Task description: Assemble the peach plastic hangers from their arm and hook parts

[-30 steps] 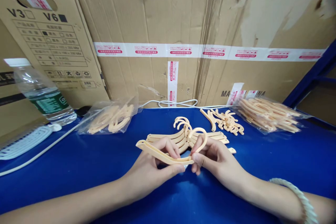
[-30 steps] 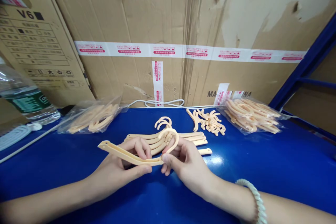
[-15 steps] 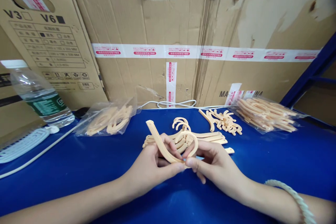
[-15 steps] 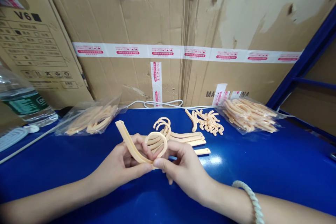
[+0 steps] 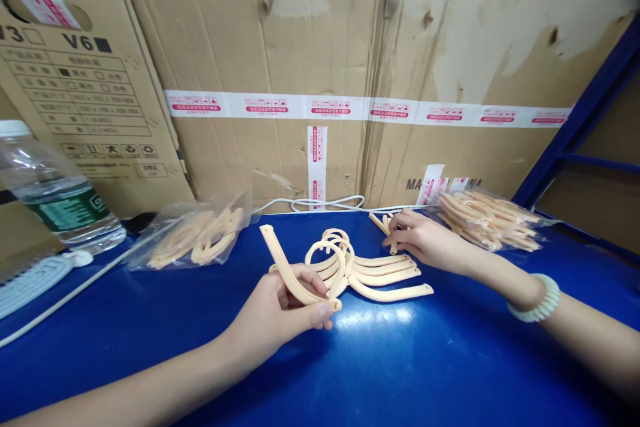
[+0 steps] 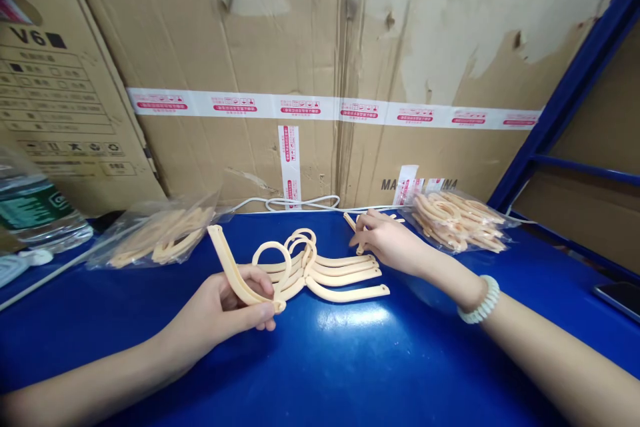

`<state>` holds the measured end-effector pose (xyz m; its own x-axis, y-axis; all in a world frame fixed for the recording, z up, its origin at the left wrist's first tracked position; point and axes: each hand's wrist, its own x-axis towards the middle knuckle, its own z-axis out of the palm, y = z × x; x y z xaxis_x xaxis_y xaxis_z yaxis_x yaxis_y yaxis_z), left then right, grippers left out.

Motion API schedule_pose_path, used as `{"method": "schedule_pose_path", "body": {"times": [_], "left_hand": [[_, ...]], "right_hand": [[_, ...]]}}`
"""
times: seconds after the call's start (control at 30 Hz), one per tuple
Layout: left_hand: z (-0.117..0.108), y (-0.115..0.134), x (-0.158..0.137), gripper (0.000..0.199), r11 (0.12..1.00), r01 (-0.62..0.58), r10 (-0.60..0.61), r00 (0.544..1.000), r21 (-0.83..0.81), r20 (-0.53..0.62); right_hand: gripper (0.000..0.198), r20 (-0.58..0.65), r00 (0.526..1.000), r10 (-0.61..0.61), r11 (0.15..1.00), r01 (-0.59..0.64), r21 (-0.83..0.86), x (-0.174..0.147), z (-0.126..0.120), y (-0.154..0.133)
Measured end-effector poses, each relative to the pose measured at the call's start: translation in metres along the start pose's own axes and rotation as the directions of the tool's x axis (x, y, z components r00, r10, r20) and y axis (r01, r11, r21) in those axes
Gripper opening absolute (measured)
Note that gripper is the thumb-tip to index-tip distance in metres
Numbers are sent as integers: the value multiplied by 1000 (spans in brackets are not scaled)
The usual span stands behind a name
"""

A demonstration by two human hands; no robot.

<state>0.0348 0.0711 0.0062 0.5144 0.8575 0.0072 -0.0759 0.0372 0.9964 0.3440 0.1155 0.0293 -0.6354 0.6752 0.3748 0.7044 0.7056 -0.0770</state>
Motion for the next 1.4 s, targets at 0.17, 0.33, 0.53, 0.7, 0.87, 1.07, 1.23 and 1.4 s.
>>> {"method": "schedule_pose_path", "body": {"times": [0.17, 0.33, 0.53, 0.7, 0.87, 1.07, 1.23, 1.4], "left_hand": [[0, 2, 0, 28, 1000, 28, -28, 1000, 9, -9], [1, 3, 0, 29, 1000, 16, -15, 1000, 15, -4], [0, 0, 0, 30, 1000, 4, -4, 1000, 12, 3], [0, 2, -1, 31, 1000, 9, -9, 1000, -8, -2], [2, 3, -2, 32, 1000, 8, -8, 1000, -20, -8], [0, 0, -1, 32, 999, 2, -2, 1000, -41, 3], [1, 1, -1, 28, 999, -3, 4, 1000, -40, 12], [4, 2, -4, 21, 999, -36, 36, 998, -2, 56]], "right_hand": [[22, -34, 999, 5, 996, -2, 87, -2, 7, 4], [20, -316, 917, 245, 937, -140, 319, 0, 5, -25], [24, -279, 792, 543, 511, -47, 859, 5, 5, -89], [18, -24, 795, 606, 154, -87, 984, 5, 9, -118], [23, 214, 762, 611, -165, -142, 976, 4, 18, -126], [20, 220, 795, 565, -212, -117, 970, 3, 27, -127], [18, 234, 791, 566, -119, -203, 972, 2, 29, -132], [25, 220, 870, 442, -9, -241, 971, 6, 28, -136]]}}
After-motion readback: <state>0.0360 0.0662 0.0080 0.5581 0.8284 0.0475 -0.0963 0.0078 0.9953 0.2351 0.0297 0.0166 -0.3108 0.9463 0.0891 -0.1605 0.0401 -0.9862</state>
